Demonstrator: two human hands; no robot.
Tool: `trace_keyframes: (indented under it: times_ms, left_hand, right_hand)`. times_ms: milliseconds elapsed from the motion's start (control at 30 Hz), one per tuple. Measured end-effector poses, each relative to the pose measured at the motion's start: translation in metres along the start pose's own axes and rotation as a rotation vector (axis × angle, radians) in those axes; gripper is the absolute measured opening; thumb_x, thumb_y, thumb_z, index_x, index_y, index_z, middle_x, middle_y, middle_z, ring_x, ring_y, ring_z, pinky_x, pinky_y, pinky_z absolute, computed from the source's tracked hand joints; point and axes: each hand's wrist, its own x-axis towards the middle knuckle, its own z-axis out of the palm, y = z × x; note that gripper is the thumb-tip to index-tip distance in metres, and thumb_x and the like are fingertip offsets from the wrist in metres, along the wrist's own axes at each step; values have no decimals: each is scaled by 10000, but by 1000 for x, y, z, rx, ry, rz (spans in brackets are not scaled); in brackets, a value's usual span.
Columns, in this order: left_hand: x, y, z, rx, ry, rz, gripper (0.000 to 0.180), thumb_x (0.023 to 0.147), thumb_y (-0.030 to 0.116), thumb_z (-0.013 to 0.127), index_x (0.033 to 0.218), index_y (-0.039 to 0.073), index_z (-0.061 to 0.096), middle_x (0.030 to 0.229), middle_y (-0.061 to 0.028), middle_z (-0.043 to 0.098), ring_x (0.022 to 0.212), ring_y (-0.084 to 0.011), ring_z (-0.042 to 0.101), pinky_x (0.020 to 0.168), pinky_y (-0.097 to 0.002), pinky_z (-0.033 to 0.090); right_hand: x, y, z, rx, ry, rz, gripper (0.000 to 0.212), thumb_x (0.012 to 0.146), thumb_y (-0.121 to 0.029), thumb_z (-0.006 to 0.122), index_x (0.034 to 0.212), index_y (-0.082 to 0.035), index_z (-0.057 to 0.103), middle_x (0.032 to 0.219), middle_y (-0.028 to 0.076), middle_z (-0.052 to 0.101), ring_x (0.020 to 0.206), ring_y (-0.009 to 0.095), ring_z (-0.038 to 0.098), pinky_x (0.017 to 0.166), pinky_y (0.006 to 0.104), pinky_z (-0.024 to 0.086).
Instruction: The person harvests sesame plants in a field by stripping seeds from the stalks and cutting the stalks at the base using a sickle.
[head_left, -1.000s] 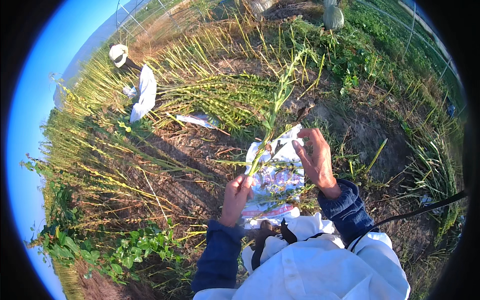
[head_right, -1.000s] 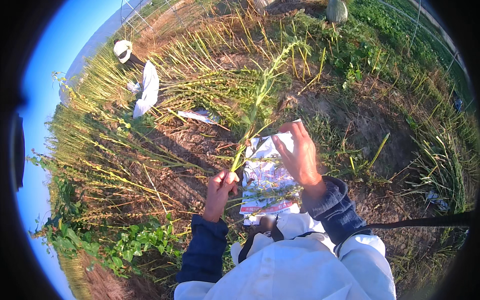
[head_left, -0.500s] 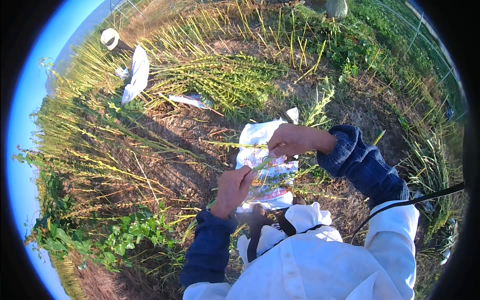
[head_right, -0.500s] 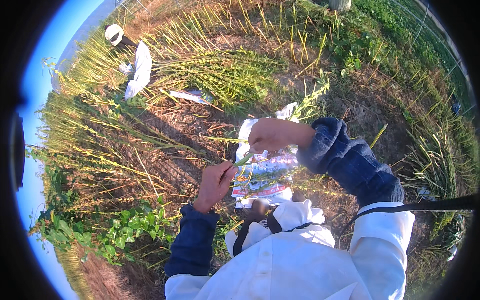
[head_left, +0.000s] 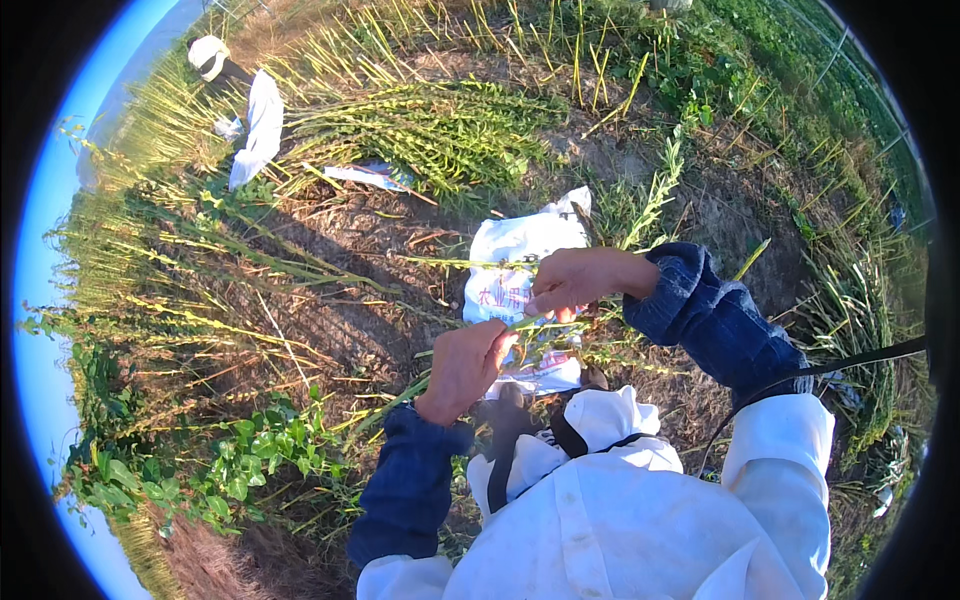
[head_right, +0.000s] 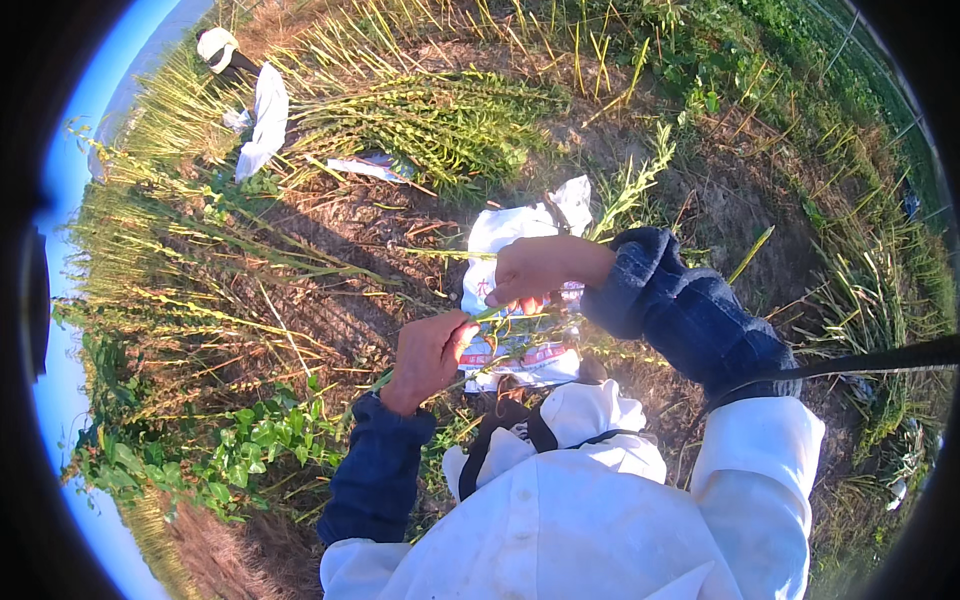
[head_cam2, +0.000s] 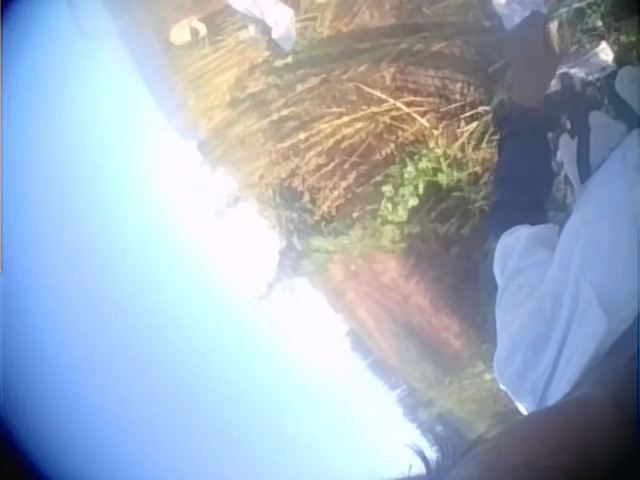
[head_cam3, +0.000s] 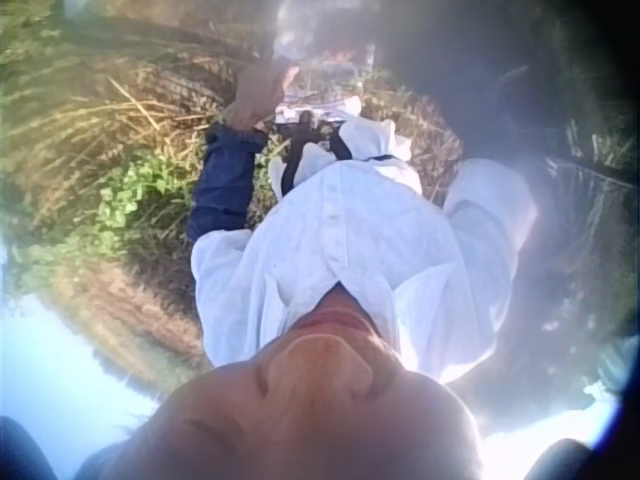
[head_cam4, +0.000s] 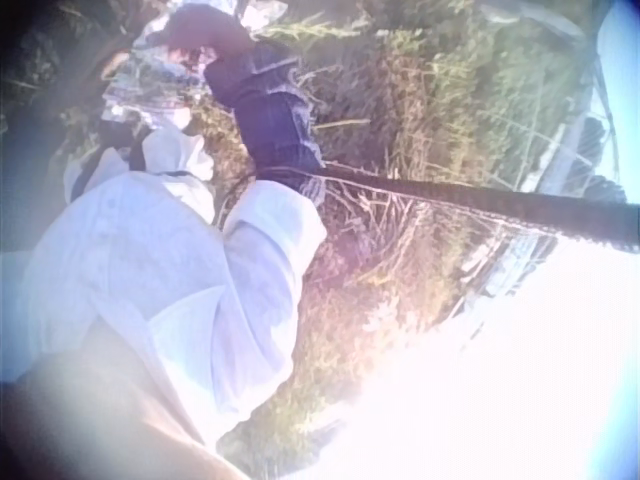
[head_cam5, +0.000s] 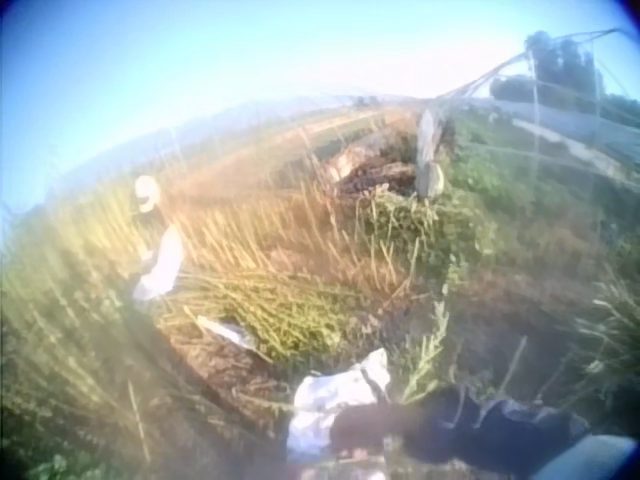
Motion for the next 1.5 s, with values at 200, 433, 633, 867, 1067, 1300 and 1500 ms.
trace_keyframes:
  times_ms: [200, 433, 633, 867, 1067, 1300, 1500]
  left_hand:
    - [5, 4, 2, 99, 9, 92, 101, 829, 154, 601, 823, 56, 577, 712, -132, 571, 626, -343, 568, 524, -409, 426]
    - [-6, 1, 12, 84, -47, 13, 72, 856, 124, 567, 872, 55, 558, 715, -149, 585, 660, -366, 582, 538, -442, 428]
    - [-12, -37, 47, -113, -3, -94, 109, 895, 104, 518, 825, 21, 515, 674, -198, 545, 651, -409, 549, 532, -430, 404]
    - [-9, -102, 44, -246, 249, -210, 138, 880, 85, 516, 765, 9, 518, 675, -165, 565, 628, -358, 561, 589, -393, 446]
    - [-14, -153, 11, -387, 399, -535, 184, 903, 130, 500, 782, 9, 568, 679, -75, 575, 631, -177, 546, 587, -319, 412]
    - [-2, -93, -22, -797, 233, -575, 270, 983, 286, 452, 834, 63, 484, 547, 79, 334, 438, -11, 270, 393, -198, 208]
    - [-8, -56, -15, -682, 135, -402, 257, 970, 232, 456, 805, 48, 530, 563, 83, 361, 501, -9, 313, 447, -210, 235]
  right_hand:
    - [14, 33, 8, -37, 66, -70, 253, 890, -215, 551, 819, 11, 641, 661, 19, 586, 610, 86, 511, 551, 279, 428]
    - [1, 22, 11, 1096, 453, -53, 213, 925, -198, 480, 764, -75, 542, 706, -1, 529, 719, 183, 633, 666, 315, 504]
    - [-20, -26, -6, 963, 645, -453, 219, 912, -263, 588, 969, -52, 566, 647, -35, 455, 674, 137, 561, 711, 320, 490]
    - [-79, -11, 11, 1060, 920, -813, 256, 1004, -264, 375, 922, -58, 503, 568, -7, 354, 596, 171, 504, 648, 328, 452]
    - [-138, 36, 46, 1224, 1310, -861, 194, 998, -252, 401, 927, -86, 470, 653, -14, 361, 525, 85, 383, 417, 206, 349]
    - [-107, 65, 59, 1532, 1173, -650, 150, 976, -211, 461, 1008, -75, 517, 690, -33, 400, 504, 46, 350, 367, 173, 253]
    - [-20, 17, 42, 1001, 1044, -465, 399, 930, -219, 543, 1290, -68, 462, 1007, 23, 608, 551, 43, 451, 405, 167, 267]
